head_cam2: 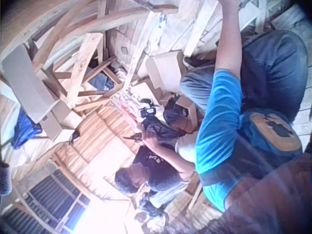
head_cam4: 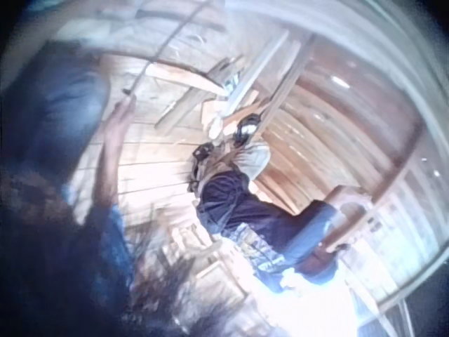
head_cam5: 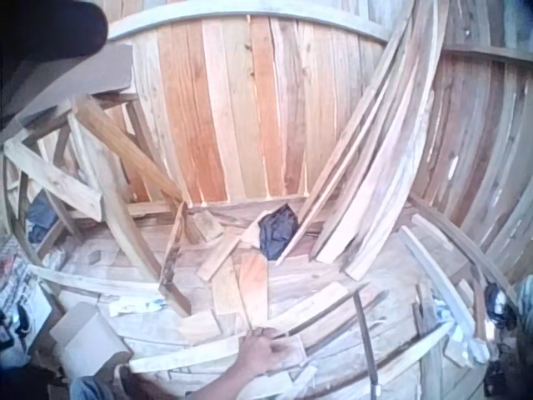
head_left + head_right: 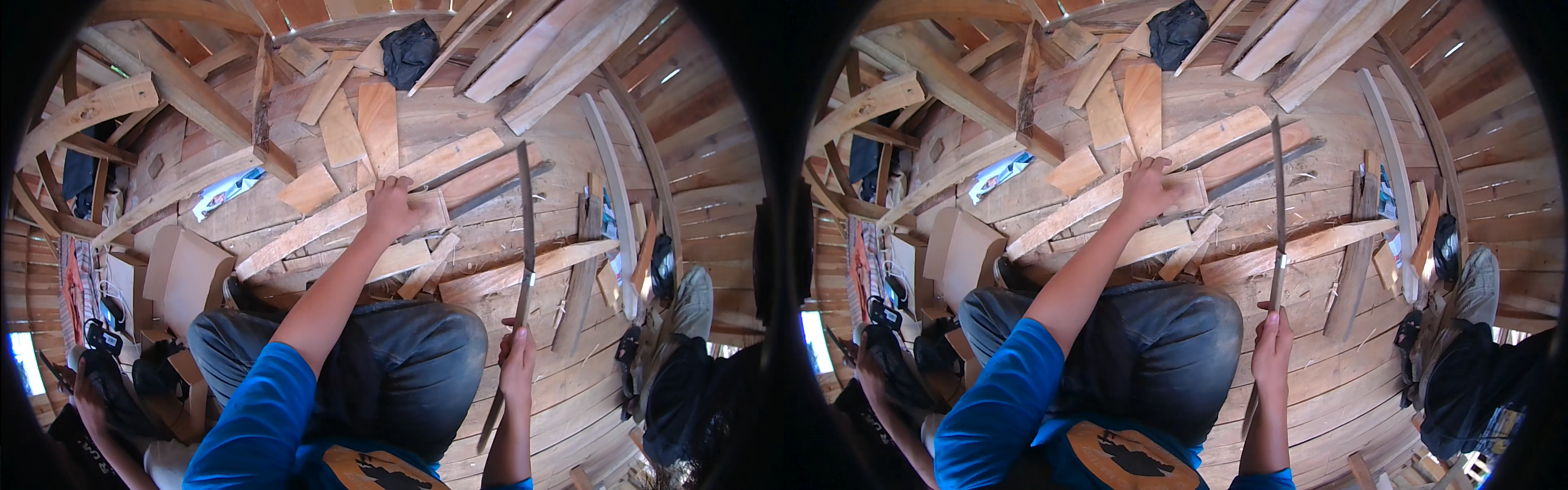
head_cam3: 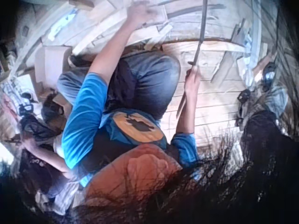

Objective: The person saws wooden planks using a hand saw while sitting on a wooden floor. They hold the wood steady with one hand while moving the saw back and forth, occasionally shifting other wood scraps aside to reach the work area.

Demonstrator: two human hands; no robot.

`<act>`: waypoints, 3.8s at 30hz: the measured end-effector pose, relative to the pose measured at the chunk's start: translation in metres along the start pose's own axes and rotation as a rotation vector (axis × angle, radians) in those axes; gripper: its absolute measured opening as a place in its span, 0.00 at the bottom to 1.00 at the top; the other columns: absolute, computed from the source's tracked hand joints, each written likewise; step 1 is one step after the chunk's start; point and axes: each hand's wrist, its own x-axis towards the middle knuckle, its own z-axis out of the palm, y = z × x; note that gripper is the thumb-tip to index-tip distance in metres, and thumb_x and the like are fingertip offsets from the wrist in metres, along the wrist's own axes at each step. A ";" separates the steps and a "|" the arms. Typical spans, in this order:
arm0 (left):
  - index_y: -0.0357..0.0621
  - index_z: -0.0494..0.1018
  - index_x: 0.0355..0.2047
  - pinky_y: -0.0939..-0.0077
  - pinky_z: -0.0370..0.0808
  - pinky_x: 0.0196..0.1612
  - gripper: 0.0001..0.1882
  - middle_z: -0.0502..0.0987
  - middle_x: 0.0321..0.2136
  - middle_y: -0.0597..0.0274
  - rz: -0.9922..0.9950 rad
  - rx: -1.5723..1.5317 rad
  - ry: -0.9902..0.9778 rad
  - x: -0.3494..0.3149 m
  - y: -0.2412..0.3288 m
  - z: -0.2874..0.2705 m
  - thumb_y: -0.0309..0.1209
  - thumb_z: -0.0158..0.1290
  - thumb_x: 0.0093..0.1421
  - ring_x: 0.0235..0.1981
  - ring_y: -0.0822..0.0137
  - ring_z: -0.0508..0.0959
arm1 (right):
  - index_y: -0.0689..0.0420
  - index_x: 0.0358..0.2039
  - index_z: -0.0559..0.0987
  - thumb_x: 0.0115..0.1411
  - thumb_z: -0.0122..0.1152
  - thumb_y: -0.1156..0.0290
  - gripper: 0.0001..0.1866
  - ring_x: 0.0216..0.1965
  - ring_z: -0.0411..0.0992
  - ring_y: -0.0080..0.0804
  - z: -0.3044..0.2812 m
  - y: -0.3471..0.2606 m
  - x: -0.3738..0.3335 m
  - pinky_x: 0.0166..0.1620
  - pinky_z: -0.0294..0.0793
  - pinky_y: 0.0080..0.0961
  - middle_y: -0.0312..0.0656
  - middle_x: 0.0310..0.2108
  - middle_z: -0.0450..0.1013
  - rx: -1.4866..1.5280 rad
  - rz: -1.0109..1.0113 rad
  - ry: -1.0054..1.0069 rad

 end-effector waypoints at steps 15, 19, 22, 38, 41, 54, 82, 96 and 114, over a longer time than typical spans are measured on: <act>0.35 0.60 0.55 0.57 0.58 0.56 0.52 0.64 0.49 0.48 0.048 0.188 -0.169 -0.011 -0.005 0.024 0.56 0.67 0.37 0.54 0.52 0.63 | 0.59 0.35 0.69 0.58 0.64 0.62 0.16 0.24 0.72 0.60 0.012 0.012 0.080 0.26 0.69 0.49 0.55 0.19 0.72 -0.885 -0.372 -0.068; 0.37 0.61 0.54 0.58 0.58 0.55 0.50 0.64 0.48 0.49 0.053 0.190 -0.143 -0.012 -0.002 0.028 0.55 0.66 0.39 0.53 0.53 0.62 | 0.58 0.40 0.69 0.60 0.60 0.65 0.14 0.23 0.72 0.60 0.015 0.003 0.090 0.26 0.70 0.52 0.57 0.19 0.72 -0.989 -0.389 -0.087; 0.38 0.60 0.55 0.58 0.57 0.55 0.49 0.64 0.48 0.50 0.047 0.198 -0.127 -0.010 0.000 0.031 0.55 0.66 0.39 0.53 0.53 0.62 | 0.57 0.43 0.69 0.62 0.56 0.66 0.13 0.22 0.73 0.59 0.021 -0.001 0.096 0.25 0.71 0.51 0.56 0.18 0.72 -1.003 -0.459 -0.116; 0.41 0.64 0.52 0.59 0.56 0.55 0.44 0.66 0.47 0.53 -0.020 0.127 -0.092 -0.008 0.002 0.035 0.50 0.67 0.38 0.52 0.56 0.64 | 0.58 0.46 0.65 0.65 0.50 0.68 0.11 0.22 0.73 0.60 0.052 -0.020 0.100 0.23 0.71 0.52 0.59 0.17 0.72 -1.055 -0.449 -0.168; 0.41 0.64 0.51 0.59 0.57 0.54 0.44 0.66 0.46 0.53 -0.029 0.130 -0.096 -0.007 0.003 0.033 0.50 0.67 0.37 0.52 0.56 0.65 | 0.59 0.44 0.65 0.65 0.49 0.68 0.11 0.22 0.73 0.61 0.046 -0.017 0.096 0.23 0.71 0.53 0.59 0.17 0.72 -1.070 -0.422 -0.187; 0.42 0.63 0.51 0.59 0.56 0.55 0.43 0.67 0.48 0.52 -0.071 0.121 -0.170 -0.001 0.002 0.030 0.49 0.67 0.38 0.53 0.55 0.65 | 0.59 0.41 0.64 0.65 0.50 0.68 0.10 0.22 0.73 0.61 0.053 -0.020 0.095 0.23 0.71 0.53 0.60 0.17 0.72 -1.108 -0.400 -0.187; 0.42 0.64 0.51 0.61 0.57 0.51 0.43 0.67 0.44 0.53 0.003 0.198 -0.086 -0.011 0.002 0.040 0.49 0.67 0.38 0.50 0.57 0.66 | 0.61 0.40 0.64 0.66 0.49 0.69 0.09 0.24 0.73 0.62 0.057 -0.031 0.118 0.25 0.72 0.52 0.61 0.19 0.71 -1.127 -0.435 -0.254; 0.43 0.63 0.53 0.59 0.57 0.52 0.44 0.67 0.46 0.55 -0.097 0.209 -0.111 -0.008 0.006 0.041 0.53 0.66 0.39 0.50 0.58 0.66 | 0.61 0.39 0.63 0.65 0.50 0.71 0.09 0.25 0.73 0.64 0.052 -0.024 0.092 0.26 0.71 0.54 0.62 0.20 0.72 -1.032 -0.373 -0.289; 0.43 0.63 0.54 0.60 0.56 0.55 0.45 0.67 0.47 0.53 -0.134 0.117 -0.168 0.004 -0.002 0.033 0.53 0.66 0.39 0.52 0.56 0.66 | 0.60 0.40 0.64 0.65 0.50 0.70 0.09 0.25 0.74 0.62 0.042 -0.037 0.112 0.26 0.72 0.53 0.61 0.20 0.73 -1.201 -0.350 -0.266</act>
